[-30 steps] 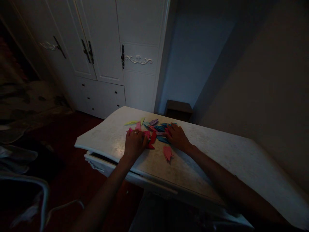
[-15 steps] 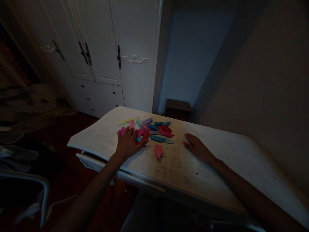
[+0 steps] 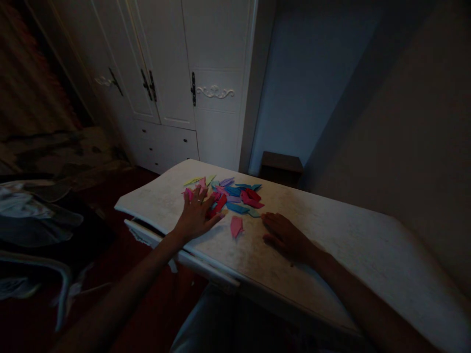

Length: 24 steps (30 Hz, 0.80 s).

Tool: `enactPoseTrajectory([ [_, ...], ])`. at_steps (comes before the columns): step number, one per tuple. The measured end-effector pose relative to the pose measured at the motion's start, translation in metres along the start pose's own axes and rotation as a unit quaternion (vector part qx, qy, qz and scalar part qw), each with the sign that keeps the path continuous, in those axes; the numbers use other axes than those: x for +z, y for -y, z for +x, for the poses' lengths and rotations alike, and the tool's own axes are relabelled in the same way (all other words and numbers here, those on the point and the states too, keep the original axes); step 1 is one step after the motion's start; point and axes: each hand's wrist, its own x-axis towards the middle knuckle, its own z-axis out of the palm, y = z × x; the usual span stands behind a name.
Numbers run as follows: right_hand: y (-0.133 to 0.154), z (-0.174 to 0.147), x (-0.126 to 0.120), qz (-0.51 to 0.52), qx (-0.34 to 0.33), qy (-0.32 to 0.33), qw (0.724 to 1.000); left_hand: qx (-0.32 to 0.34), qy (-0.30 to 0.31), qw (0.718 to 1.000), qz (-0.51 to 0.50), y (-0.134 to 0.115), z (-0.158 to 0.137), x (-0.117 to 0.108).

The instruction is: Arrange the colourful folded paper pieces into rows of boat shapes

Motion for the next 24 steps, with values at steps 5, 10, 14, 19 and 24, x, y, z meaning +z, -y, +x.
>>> enactPoseTrajectory([
  [5, 0.008, 0.001, -0.004, 0.015, -0.044, 0.018, 0.999, 0.074, 0.055, 0.994, -0.065, -0.015, -0.021, -0.008],
  [10, 0.016, -0.002, -0.009, 0.015, -0.058, 0.011, 0.998, 0.078, 0.055, 0.991, -0.098, -0.016, -0.025, -0.011],
  [14, 0.017, -0.002, -0.008, 0.015, -0.056, 0.0, 0.998, 0.043, -0.012, 0.993, -0.114, -0.01, -0.026, -0.006],
  [19, 0.012, -0.001, -0.004, 0.011, -0.039, 0.009, 0.999, -0.001, -0.023, 0.992, -0.122, -0.003, -0.025, 0.002],
  [24, 0.011, -0.002, -0.001, 0.015, -0.029, 0.008, 0.999, -0.037, -0.036, 0.988, -0.143, -0.003, -0.024, -0.001],
])
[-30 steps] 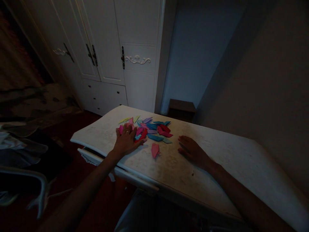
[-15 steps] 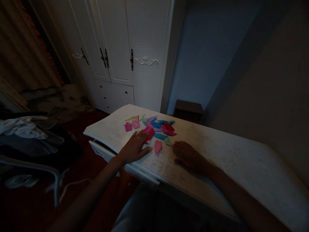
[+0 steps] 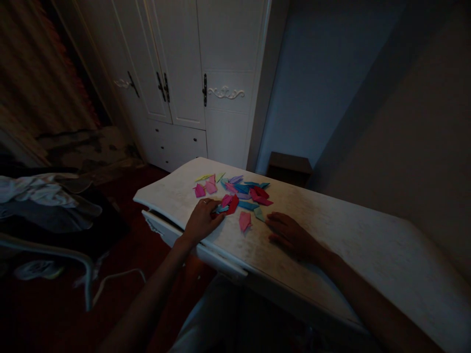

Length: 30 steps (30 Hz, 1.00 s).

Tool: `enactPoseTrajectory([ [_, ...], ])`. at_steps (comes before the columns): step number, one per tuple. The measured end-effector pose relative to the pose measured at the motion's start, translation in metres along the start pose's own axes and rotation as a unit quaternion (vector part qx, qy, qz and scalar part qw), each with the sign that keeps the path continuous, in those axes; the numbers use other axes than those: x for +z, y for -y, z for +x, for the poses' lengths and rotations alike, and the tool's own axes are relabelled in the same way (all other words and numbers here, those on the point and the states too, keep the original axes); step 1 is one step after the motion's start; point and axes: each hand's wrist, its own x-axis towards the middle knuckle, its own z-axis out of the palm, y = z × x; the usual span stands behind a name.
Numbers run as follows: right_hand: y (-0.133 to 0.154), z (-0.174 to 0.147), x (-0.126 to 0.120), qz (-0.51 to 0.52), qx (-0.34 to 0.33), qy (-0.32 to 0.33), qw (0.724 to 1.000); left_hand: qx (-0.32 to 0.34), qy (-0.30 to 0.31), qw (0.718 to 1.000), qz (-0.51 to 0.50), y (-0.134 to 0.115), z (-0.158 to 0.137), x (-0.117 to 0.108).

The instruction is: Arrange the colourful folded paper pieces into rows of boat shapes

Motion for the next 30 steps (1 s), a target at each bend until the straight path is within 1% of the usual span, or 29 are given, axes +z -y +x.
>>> enactPoseTrajectory([
  [3, -0.002, 0.0, 0.002, 0.008, -0.002, -0.012, 1.0, -0.005, -0.019, 1.0, -0.018, 0.002, 0.0, 0.001],
  [8, -0.003, 0.001, 0.001, 0.02, -0.014, -0.017, 1.0, 0.017, -0.027, 0.996, -0.087, 0.008, 0.0, 0.004],
  [13, 0.0, 0.002, -0.002, 0.035, 0.003, -0.008, 0.999, 0.013, -0.044, 0.987, -0.153, 0.011, 0.0, 0.004],
  [16, 0.0, 0.002, -0.002, 0.041, 0.011, 0.004, 0.999, -0.007, -0.057, 0.98, -0.191, 0.013, 0.0, 0.004],
  [22, -0.002, 0.0, 0.0, 0.057, 0.014, 0.001, 0.998, -0.036, -0.079, 0.965, -0.247, 0.014, 0.0, 0.003],
  [25, -0.001, 0.0, -0.002, 0.056, 0.021, 0.012, 0.998, -0.068, -0.088, 0.957, -0.269, 0.016, -0.001, 0.004],
  [27, 0.001, 0.0, -0.003, 0.055, 0.023, 0.016, 0.998, -0.095, -0.1, 0.947, -0.292, 0.018, -0.001, 0.006],
  [30, 0.002, 0.0, -0.003, 0.054, 0.025, 0.02, 0.998, -0.143, -0.139, 0.917, -0.345, 0.019, -0.001, 0.008],
])
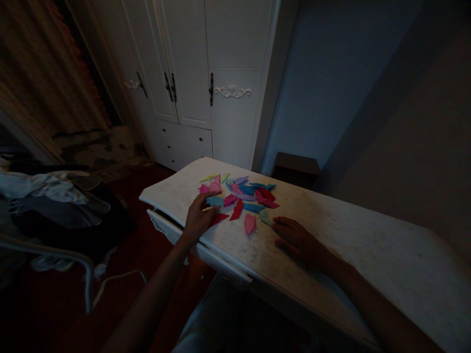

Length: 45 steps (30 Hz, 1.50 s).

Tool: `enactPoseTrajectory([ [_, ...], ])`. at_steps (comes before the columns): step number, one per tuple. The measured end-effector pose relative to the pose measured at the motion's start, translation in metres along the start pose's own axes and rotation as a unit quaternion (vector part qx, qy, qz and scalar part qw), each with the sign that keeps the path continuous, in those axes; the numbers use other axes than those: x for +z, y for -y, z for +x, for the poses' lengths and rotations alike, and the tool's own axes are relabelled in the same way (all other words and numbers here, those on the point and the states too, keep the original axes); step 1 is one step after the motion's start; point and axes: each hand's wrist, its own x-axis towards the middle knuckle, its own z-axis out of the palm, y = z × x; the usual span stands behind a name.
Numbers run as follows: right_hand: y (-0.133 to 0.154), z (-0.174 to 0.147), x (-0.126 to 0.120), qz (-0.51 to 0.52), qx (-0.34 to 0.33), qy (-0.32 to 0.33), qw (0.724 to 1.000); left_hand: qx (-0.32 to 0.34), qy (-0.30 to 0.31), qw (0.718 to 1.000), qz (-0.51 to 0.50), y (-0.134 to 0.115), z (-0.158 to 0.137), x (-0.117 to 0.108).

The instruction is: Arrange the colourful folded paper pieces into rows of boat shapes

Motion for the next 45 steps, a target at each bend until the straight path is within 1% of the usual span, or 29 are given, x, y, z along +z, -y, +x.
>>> enactPoseTrajectory([
  [3, -0.001, 0.0, 0.001, -0.001, 0.002, -0.001, 1.0, -0.041, -0.072, 0.994, -0.066, 0.0, 0.0, 0.002],
  [6, -0.001, 0.0, 0.002, -0.001, 0.008, -0.001, 1.0, -0.068, -0.143, 0.983, -0.093, -0.002, 0.003, 0.002],
  [7, 0.0, 0.0, 0.002, 0.0, 0.01, 0.002, 1.0, -0.074, -0.159, 0.981, -0.085, -0.002, 0.005, 0.0],
  [9, 0.001, 0.001, 0.0, 0.001, 0.017, 0.009, 1.0, -0.069, -0.181, 0.98, -0.037, -0.002, 0.011, -0.004],
  [11, 0.004, 0.001, -0.002, -0.001, 0.02, 0.015, 1.0, -0.033, -0.183, 0.982, 0.04, -0.003, 0.022, -0.01],
  [13, 0.007, 0.002, -0.003, -0.006, 0.022, 0.021, 1.0, 0.021, -0.16, 0.979, 0.127, -0.003, 0.036, -0.017],
  [15, 0.009, 0.002, -0.005, -0.012, 0.023, 0.027, 0.999, 0.045, -0.118, 0.97, 0.209, -0.002, 0.052, -0.022],
  [18, 0.011, 0.001, -0.006, -0.02, 0.027, 0.032, 0.999, 0.014, -0.037, 0.945, 0.324, 0.001, 0.07, -0.027],
  [21, 0.012, 0.001, -0.005, -0.023, 0.032, 0.037, 0.999, -0.016, 0.023, 0.917, 0.397, 0.007, 0.076, -0.031],
  [23, 0.011, 0.0, -0.004, -0.027, 0.03, 0.036, 0.999, -0.019, 0.041, 0.911, 0.409, 0.01, 0.073, -0.033],
  [26, 0.008, -0.001, -0.001, -0.037, 0.021, 0.027, 0.999, -0.006, 0.059, 0.91, 0.41, 0.011, 0.066, -0.036],
  [31, 0.004, -0.002, 0.003, -0.041, 0.016, 0.017, 0.999, -0.003, 0.11, 0.895, 0.433, 0.006, 0.06, -0.038],
  [37, 0.004, -0.002, 0.003, -0.045, 0.017, 0.026, 0.999, 0.044, 0.141, 0.87, 0.471, 0.003, 0.059, -0.045],
  [41, 0.002, -0.002, 0.004, -0.049, 0.016, 0.023, 0.998, 0.046, 0.134, 0.847, 0.513, 0.002, 0.057, -0.051],
  [43, 0.001, -0.003, 0.005, -0.045, 0.018, 0.021, 0.999, 0.027, 0.124, 0.832, 0.54, 0.001, 0.055, -0.053],
  [45, 0.001, -0.002, 0.005, -0.04, 0.019, 0.016, 0.999, 0.005, 0.114, 0.823, 0.556, -0.002, 0.053, -0.054],
])
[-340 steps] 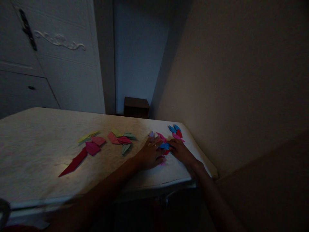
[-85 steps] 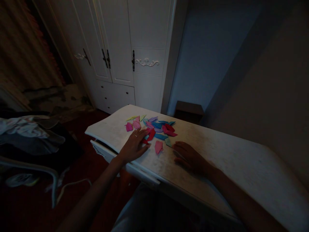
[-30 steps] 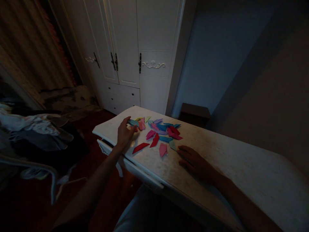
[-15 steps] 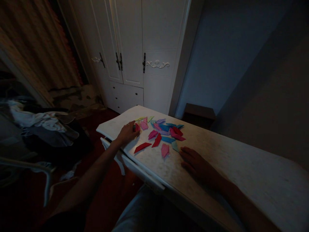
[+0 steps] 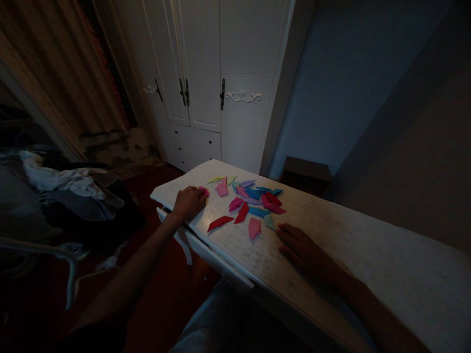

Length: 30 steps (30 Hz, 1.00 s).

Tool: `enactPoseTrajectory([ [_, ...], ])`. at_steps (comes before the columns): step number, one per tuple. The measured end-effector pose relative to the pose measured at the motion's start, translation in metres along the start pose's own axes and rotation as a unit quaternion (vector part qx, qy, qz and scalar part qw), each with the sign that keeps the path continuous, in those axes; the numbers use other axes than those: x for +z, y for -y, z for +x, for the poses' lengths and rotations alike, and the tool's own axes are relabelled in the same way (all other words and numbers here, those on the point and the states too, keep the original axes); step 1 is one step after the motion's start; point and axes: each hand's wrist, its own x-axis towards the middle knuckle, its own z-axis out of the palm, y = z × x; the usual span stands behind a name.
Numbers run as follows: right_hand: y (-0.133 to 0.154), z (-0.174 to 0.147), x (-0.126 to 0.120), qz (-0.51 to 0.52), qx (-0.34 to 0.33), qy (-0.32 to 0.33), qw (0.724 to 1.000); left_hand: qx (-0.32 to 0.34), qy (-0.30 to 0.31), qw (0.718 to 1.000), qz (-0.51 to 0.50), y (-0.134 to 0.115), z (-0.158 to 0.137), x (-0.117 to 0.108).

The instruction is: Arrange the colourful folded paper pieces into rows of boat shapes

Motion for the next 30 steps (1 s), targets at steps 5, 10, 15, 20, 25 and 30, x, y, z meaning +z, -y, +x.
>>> enactPoseTrajectory([
  [5, -0.001, 0.0, 0.001, 0.0, -0.007, 0.001, 1.0, -0.066, -0.011, 0.998, -0.004, 0.003, -0.005, -0.005],
  [10, 0.0, -0.001, 0.001, 0.0, -0.014, -0.013, 1.0, -0.145, 0.024, 0.989, -0.02, 0.016, -0.013, -0.012],
  [15, 0.002, 0.0, -0.002, 0.005, -0.001, 0.006, 1.0, -0.122, -0.047, 0.99, -0.056, 0.019, -0.016, -0.018],
  [20, 0.004, 0.001, -0.004, 0.01, 0.01, 0.015, 1.0, -0.02, -0.11, 0.987, -0.115, 0.002, 0.005, -0.013],
  [25, 0.004, 0.001, -0.004, 0.0, -0.007, 0.007, 1.0, 0.051, -0.101, 0.983, -0.143, -0.011, 0.023, 0.002],
  [30, 0.001, 0.0, 0.001, -0.025, -0.021, 0.003, 0.999, 0.04, -0.077, 0.994, -0.073, -0.01, 0.016, 0.004],
])
